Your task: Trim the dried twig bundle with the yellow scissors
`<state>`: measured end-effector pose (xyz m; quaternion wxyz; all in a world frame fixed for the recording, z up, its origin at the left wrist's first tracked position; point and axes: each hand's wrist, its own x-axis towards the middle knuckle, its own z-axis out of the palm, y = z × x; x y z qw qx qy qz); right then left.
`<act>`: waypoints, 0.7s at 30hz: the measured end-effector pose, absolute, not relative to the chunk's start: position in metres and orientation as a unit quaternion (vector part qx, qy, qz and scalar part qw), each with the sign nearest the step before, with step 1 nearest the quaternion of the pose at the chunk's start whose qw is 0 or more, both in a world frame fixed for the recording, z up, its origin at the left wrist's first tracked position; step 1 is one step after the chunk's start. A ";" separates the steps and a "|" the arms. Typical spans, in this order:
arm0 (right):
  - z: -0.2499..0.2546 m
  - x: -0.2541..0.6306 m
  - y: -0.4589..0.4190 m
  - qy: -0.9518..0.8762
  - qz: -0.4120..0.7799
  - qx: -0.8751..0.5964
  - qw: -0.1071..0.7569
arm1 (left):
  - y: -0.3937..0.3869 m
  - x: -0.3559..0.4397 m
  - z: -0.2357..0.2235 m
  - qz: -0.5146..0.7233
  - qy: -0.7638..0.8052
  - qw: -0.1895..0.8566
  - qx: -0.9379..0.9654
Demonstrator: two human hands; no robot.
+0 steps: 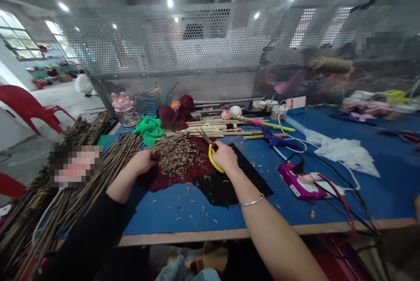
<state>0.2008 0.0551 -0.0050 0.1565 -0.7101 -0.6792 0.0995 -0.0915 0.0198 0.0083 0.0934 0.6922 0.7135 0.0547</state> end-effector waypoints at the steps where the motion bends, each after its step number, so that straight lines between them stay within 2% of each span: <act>1: -0.005 0.201 0.056 -0.681 0.101 -0.710 0.149 | 0.021 -0.093 0.006 0.057 0.714 0.092 0.692; 15: -0.007 0.200 0.056 -0.682 0.097 -0.712 0.135 | 0.026 -0.115 0.006 0.107 0.756 0.077 0.642; 21: -0.007 0.198 0.054 -0.672 0.109 -0.715 0.159 | 0.024 -0.108 0.021 0.252 0.766 0.107 0.581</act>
